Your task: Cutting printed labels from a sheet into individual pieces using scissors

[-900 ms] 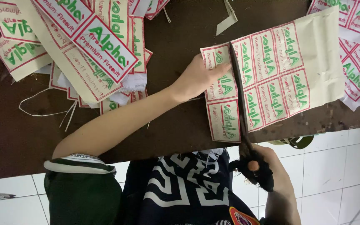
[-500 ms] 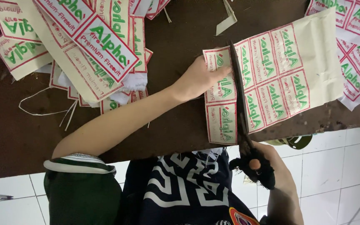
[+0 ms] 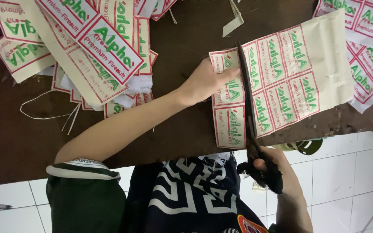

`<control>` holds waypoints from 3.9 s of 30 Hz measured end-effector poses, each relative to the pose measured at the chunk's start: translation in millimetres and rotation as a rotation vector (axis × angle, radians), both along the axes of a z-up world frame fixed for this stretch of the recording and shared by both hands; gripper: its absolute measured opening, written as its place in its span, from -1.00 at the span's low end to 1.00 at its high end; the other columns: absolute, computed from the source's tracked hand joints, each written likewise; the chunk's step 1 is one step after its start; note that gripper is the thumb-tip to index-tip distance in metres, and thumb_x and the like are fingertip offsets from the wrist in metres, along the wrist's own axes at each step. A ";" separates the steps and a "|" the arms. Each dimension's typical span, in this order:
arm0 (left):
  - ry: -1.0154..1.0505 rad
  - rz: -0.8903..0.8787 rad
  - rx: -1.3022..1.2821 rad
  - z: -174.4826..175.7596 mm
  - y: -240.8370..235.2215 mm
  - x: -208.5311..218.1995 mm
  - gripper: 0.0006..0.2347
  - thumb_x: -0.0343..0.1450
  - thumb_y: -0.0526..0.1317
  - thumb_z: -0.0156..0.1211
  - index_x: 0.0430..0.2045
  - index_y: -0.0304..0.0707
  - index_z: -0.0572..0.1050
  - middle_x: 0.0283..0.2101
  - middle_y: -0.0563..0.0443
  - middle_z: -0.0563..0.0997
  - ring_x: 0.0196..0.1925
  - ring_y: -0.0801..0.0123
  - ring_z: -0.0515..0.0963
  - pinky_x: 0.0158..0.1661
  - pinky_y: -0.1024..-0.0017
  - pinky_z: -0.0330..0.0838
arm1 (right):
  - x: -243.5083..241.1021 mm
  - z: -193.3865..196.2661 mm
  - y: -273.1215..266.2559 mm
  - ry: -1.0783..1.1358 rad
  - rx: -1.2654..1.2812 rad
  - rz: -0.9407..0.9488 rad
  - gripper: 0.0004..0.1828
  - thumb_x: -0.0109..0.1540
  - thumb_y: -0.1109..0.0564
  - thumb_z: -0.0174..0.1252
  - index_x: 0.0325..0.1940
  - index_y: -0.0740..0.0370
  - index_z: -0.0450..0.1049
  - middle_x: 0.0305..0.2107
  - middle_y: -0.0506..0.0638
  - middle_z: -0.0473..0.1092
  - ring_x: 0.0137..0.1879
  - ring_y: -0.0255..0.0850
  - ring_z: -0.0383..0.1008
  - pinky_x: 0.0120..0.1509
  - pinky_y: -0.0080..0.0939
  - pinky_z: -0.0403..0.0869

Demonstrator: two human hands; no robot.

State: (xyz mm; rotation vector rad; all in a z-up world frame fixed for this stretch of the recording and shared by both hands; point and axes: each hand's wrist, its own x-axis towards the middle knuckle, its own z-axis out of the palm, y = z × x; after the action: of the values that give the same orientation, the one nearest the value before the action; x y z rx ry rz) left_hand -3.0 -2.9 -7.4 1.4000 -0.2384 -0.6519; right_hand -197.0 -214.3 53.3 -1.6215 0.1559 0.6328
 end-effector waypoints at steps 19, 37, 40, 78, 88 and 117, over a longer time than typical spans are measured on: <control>-0.373 0.040 0.080 114.5 43.6 -2.4 -0.80 0.53 -0.07 0.09 -0.28 -0.21 0.37 -0.40 0.12 0.48 -0.37 0.51 0.47 -0.29 0.52 0.37 | 6.6 -4.7 -6.9 -0.090 0.307 -0.084 -0.63 0.29 0.04 0.14 -0.53 0.32 0.46 -0.89 -0.03 0.22 -0.81 -0.29 0.33 -0.82 -0.30 0.34; -1.501 0.307 1.004 42.7 174.1 -26.7 -0.31 0.47 0.45 -0.02 0.01 -0.30 0.50 0.04 -0.17 0.46 0.07 0.00 0.45 0.07 0.10 0.20 | -3.7 -23.7 -29.5 0.045 0.193 -0.010 -0.38 0.26 -0.32 0.16 -0.44 0.34 0.50 -0.61 0.12 0.51 -0.64 -0.25 0.43 -0.64 -0.36 0.33; -1.341 0.225 0.872 36.0 156.0 -46.8 -0.35 0.48 0.38 -0.29 0.15 -0.18 0.37 0.19 -0.14 0.34 0.24 0.00 0.31 0.28 -0.13 0.13 | -7.1 -29.1 -24.6 0.081 0.382 -0.086 -0.30 0.25 -0.26 0.26 -0.37 0.56 0.40 -0.79 0.17 0.35 -0.86 -0.29 0.21 -0.80 -0.36 0.21; -0.117 -0.476 0.333 21.8 -89.6 -8.1 -0.70 0.45 -0.01 0.14 -0.03 -0.04 0.61 -0.73 0.26 0.20 -0.70 0.56 0.09 -0.62 0.51 0.00 | -52.0 -46.1 -69.9 -0.028 0.487 -0.197 -0.32 0.29 -0.25 0.32 -0.41 0.50 0.37 -0.61 0.17 0.30 -0.71 -0.20 0.28 -0.78 -0.32 0.19; -0.176 -0.053 0.210 14.9 -35.3 11.8 -0.66 0.54 -0.22 -0.14 0.21 -0.29 0.36 0.17 -0.32 0.63 -0.75 0.64 0.40 -0.83 0.73 0.22 | -79.2 -30.2 -56.1 0.132 0.474 -0.101 -0.07 0.13 -0.61 0.40 -0.21 0.36 0.35 -0.40 0.11 0.28 -0.47 -0.25 0.33 -0.56 -0.33 0.34; -0.313 0.320 -0.168 -11.8 -21.4 -16.0 -0.58 0.62 -0.07 -0.02 0.35 -0.23 0.18 0.35 -0.09 0.41 0.45 0.18 0.40 0.45 0.28 0.31 | -68.5 -29.4 -5.9 0.095 0.071 0.002 -0.07 0.01 -0.80 0.07 -0.36 0.16 0.48 -0.49 -0.03 0.50 -0.44 -0.21 0.47 -0.32 -0.22 0.45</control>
State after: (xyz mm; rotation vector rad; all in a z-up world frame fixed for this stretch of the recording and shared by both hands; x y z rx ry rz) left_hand -18.9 -24.3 -19.2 1.3363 -0.3003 -0.1434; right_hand -265.6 -220.2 23.9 -1.5242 0.1993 0.7094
